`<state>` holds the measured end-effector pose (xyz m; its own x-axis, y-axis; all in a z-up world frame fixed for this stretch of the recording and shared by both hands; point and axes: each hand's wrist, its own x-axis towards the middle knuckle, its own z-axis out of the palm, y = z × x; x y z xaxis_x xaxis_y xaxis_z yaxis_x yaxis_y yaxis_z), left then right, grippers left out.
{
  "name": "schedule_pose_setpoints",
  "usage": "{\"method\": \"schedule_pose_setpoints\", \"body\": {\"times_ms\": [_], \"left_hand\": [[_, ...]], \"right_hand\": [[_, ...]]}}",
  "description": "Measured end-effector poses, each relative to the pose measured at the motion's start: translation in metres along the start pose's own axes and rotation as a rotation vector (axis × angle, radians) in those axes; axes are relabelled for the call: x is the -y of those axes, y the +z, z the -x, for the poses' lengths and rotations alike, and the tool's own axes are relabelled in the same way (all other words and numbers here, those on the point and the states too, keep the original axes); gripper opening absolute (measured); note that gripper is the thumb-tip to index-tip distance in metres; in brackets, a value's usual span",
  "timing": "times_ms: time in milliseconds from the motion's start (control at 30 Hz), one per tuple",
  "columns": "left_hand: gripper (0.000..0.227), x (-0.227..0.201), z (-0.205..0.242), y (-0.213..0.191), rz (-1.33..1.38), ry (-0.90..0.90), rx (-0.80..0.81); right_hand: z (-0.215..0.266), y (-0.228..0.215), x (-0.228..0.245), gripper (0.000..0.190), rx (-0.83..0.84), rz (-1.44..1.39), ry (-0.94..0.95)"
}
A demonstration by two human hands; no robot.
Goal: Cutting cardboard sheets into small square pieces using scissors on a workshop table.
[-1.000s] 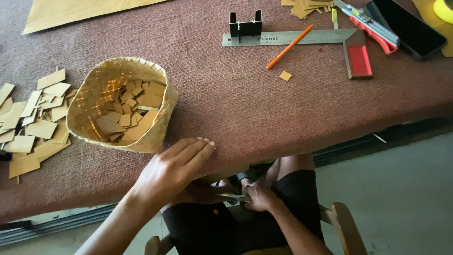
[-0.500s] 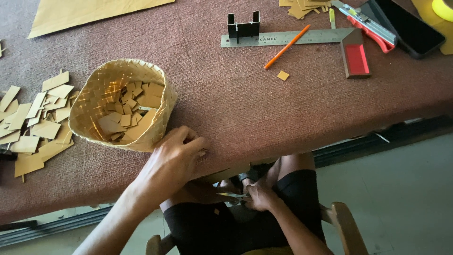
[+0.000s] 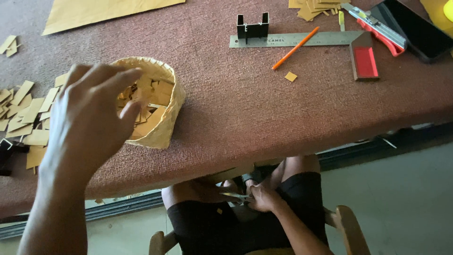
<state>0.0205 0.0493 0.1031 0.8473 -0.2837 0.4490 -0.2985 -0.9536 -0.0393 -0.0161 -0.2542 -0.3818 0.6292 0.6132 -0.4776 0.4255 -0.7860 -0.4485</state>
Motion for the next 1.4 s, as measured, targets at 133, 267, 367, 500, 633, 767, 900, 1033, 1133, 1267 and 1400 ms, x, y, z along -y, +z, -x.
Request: {"method": "schedule_pose_setpoints", "body": {"times_ms": [133,267,367,500,633,767,900,1033,1133,1267,1400], "left_hand": [[0.018,0.004,-0.007,0.011,-0.086,0.008,-0.085],[0.029,-0.027,-0.014,0.038,-0.06,0.088,-0.235],[0.021,-0.085,-0.031,0.059,0.354,0.178,-0.116],[0.006,-0.136,-0.079,0.134,0.401,0.254,0.036],[0.01,-0.153,-0.12,0.217,0.36,0.295,0.044],[0.017,-0.155,-0.119,0.206,0.382,0.264,0.071],[0.009,-0.135,-0.086,0.146,0.297,0.253,0.001],[0.017,-0.09,-0.047,0.054,0.181,-0.025,0.011],[0.018,-0.05,-0.024,0.026,0.013,0.078,-0.235],[0.038,-0.019,0.011,0.023,-0.17,-0.076,-0.097],[0.057,-0.025,0.038,0.042,-0.18,-0.075,0.021]], "right_hand": [[0.004,-0.02,0.013,0.051,0.064,0.129,0.032],[0.011,-0.03,0.021,0.041,0.046,-0.009,0.077],[0.009,-0.023,0.015,0.051,0.058,-0.023,0.091],[0.01,-0.024,0.017,0.051,0.071,0.018,0.084],[0.018,-0.038,0.023,0.039,0.155,-0.149,0.143],[0.005,-0.015,0.005,0.052,-0.004,0.02,0.007],[0.003,-0.013,0.001,0.047,0.048,-0.042,-0.013],[-0.001,0.001,-0.007,0.049,-0.005,-0.118,-0.03],[-0.002,-0.002,-0.002,0.053,-0.008,0.013,-0.029],[0.017,-0.038,0.022,0.045,0.043,-0.104,0.036],[0.011,-0.027,0.02,0.041,0.063,-0.01,0.016]]}}
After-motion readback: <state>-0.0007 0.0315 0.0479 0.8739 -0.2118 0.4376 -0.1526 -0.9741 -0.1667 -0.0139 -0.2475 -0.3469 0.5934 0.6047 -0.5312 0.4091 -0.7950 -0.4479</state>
